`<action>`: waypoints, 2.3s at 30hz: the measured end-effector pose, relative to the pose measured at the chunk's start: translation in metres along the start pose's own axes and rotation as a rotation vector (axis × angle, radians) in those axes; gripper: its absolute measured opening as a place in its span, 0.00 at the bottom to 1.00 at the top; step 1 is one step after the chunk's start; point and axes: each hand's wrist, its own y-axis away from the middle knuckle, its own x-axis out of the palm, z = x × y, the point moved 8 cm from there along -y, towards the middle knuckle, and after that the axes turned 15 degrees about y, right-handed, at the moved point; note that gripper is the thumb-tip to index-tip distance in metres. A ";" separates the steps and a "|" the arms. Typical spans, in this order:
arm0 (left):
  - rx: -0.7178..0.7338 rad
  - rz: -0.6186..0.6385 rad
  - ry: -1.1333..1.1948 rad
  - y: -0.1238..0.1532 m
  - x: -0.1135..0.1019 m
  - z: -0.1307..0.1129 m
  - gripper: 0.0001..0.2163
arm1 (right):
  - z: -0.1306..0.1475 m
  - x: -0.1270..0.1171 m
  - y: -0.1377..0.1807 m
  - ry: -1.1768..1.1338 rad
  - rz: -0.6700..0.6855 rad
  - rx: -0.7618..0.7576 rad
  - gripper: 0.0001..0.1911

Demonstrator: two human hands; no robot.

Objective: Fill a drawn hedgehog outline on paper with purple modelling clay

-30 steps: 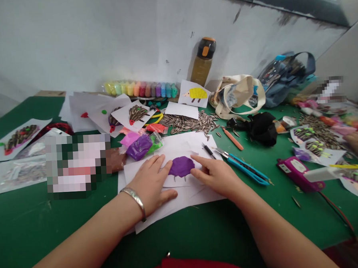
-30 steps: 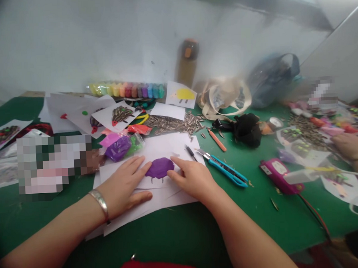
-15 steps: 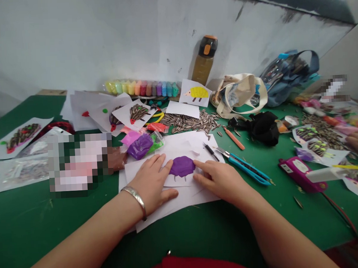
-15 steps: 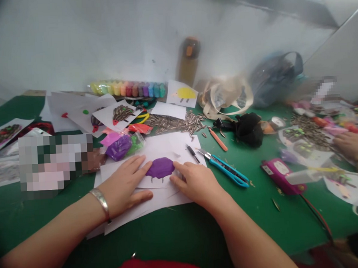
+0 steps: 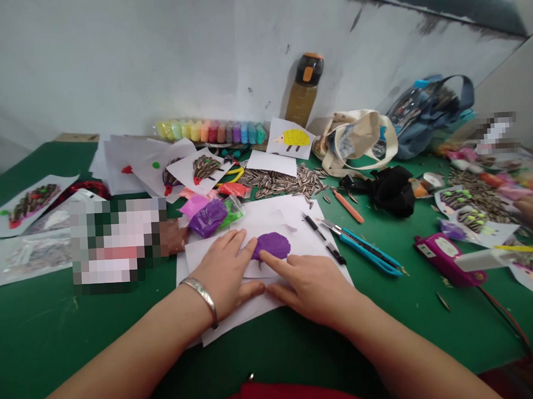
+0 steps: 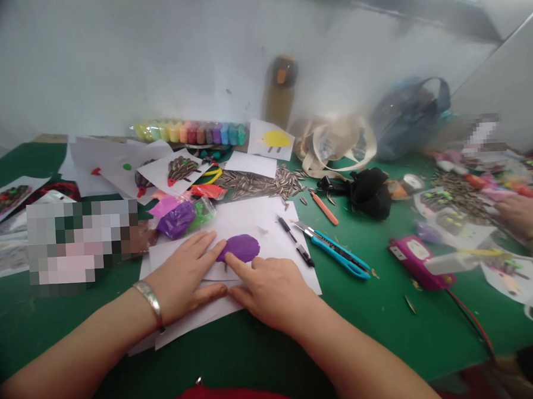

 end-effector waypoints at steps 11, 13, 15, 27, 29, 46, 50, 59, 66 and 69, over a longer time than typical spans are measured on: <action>-0.003 0.005 -0.005 0.000 -0.001 0.000 0.36 | -0.001 0.003 0.003 0.071 0.078 0.081 0.29; -0.003 0.005 -0.008 0.000 -0.001 0.000 0.36 | -0.004 0.004 0.005 0.076 0.089 0.101 0.29; -0.006 0.005 -0.024 0.000 -0.002 -0.001 0.36 | -0.007 0.005 0.007 0.084 0.091 0.117 0.29; -0.072 0.089 -0.068 -0.001 -0.002 -0.004 0.37 | -0.031 0.004 0.009 0.077 0.117 0.199 0.29; -0.057 0.074 -0.075 -0.001 -0.003 -0.005 0.37 | -0.032 0.002 0.008 0.037 0.053 0.196 0.27; -0.065 0.068 -0.047 -0.002 -0.001 -0.003 0.37 | -0.036 0.004 0.004 0.102 0.043 0.182 0.24; -0.072 0.066 -0.042 -0.002 -0.001 -0.002 0.37 | -0.041 0.007 0.003 0.097 0.039 0.214 0.25; -0.069 0.064 -0.032 -0.001 0.000 0.000 0.37 | -0.044 0.006 0.005 0.050 0.028 0.189 0.22; -0.066 0.065 -0.042 -0.001 -0.001 -0.002 0.37 | -0.034 0.004 -0.001 0.037 0.003 0.167 0.28; -0.078 0.075 -0.051 -0.002 -0.001 -0.003 0.37 | -0.032 0.004 -0.003 0.081 0.036 0.178 0.29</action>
